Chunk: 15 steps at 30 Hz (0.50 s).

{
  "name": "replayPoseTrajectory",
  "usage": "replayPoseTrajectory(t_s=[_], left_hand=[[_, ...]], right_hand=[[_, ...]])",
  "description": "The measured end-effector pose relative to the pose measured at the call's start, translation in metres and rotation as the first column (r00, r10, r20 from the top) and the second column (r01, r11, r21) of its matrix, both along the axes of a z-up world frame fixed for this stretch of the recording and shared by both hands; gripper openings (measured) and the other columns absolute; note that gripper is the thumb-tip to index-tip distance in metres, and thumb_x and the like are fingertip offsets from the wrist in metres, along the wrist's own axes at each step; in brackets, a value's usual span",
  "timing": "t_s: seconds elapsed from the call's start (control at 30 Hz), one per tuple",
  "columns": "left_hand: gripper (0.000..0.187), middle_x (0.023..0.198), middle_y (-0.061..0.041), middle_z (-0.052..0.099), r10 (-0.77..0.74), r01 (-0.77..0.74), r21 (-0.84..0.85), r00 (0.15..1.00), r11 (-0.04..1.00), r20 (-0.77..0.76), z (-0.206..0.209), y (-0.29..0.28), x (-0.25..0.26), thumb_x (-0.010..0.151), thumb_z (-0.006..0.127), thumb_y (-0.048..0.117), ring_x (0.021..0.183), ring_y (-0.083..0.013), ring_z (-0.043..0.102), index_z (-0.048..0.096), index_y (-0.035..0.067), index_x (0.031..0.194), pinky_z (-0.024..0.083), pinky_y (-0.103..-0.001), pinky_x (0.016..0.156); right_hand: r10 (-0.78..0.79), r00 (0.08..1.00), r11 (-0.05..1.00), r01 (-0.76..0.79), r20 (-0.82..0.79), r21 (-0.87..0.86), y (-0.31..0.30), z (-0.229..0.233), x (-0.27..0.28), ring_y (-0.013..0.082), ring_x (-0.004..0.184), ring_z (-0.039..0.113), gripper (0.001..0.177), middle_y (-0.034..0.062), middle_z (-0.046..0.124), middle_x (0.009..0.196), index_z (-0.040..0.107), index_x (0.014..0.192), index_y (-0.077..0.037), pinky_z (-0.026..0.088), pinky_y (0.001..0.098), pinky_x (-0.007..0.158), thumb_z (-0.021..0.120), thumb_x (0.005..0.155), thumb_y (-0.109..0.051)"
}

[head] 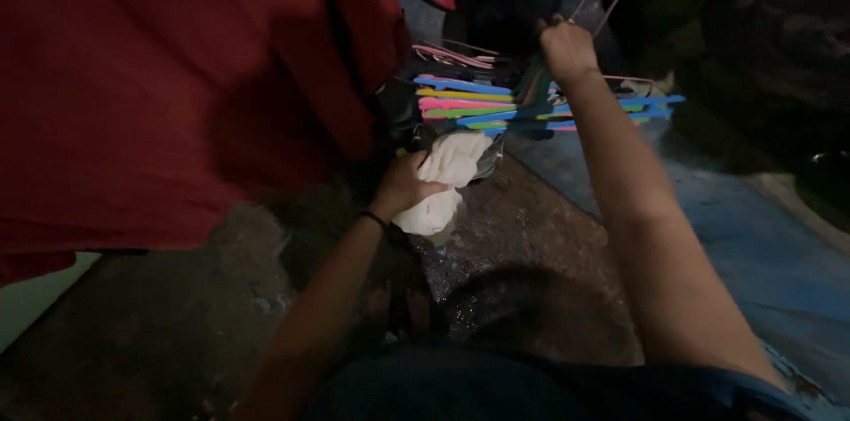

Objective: Hanging various items of clothing, including shirts and blouses, onto plastic hangers in a laundry or bathroom area.

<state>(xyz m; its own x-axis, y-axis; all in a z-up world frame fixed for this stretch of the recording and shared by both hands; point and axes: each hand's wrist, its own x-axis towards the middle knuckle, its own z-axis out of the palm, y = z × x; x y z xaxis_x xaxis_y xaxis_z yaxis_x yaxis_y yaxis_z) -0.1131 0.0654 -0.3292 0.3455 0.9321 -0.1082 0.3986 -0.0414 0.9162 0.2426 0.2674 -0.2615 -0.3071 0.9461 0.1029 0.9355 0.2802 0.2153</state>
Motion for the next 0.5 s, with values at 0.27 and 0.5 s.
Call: replayPoseTrajectory(t_s=[0.27, 0.5], left_hand=[[0.070, 0.109, -0.014, 0.075, 0.018, -0.020, -0.064, 1.000, 0.998, -0.026, 0.002, -0.006, -0.002, 0.063, 0.093, 0.033, 0.098, -0.0236, 0.073, 0.067, 0.001, 0.119, 0.057, -0.036, 0.087], [0.074, 0.111, -0.014, 0.074, 0.024, -0.025, -0.047, 0.999, 0.999, -0.030, 0.006, -0.010, -0.008, 0.062, 0.093, 0.032, 0.098, -0.0241, 0.074, 0.065, 0.000, 0.123, 0.057, -0.036, 0.087]], right_hand=[[-0.063, 0.988, 0.993, 0.048, 0.139, 0.105, 0.011, -0.043, 0.022, 0.0350, 0.083, 0.074, 0.012, 0.0167, 0.074, 0.088, 0.078, 0.090, -0.006, 0.059, 0.0488, 0.068, 0.067, 0.086, -0.004], [0.006, 0.992, 0.994, 0.008, -0.127, 0.112, -0.001, -0.017, 0.042, 0.0416, 0.079, 0.070, 0.008, 0.0242, 0.071, 0.084, 0.076, 0.085, -0.002, 0.058, 0.0483, 0.070, 0.072, 0.083, -0.008]])
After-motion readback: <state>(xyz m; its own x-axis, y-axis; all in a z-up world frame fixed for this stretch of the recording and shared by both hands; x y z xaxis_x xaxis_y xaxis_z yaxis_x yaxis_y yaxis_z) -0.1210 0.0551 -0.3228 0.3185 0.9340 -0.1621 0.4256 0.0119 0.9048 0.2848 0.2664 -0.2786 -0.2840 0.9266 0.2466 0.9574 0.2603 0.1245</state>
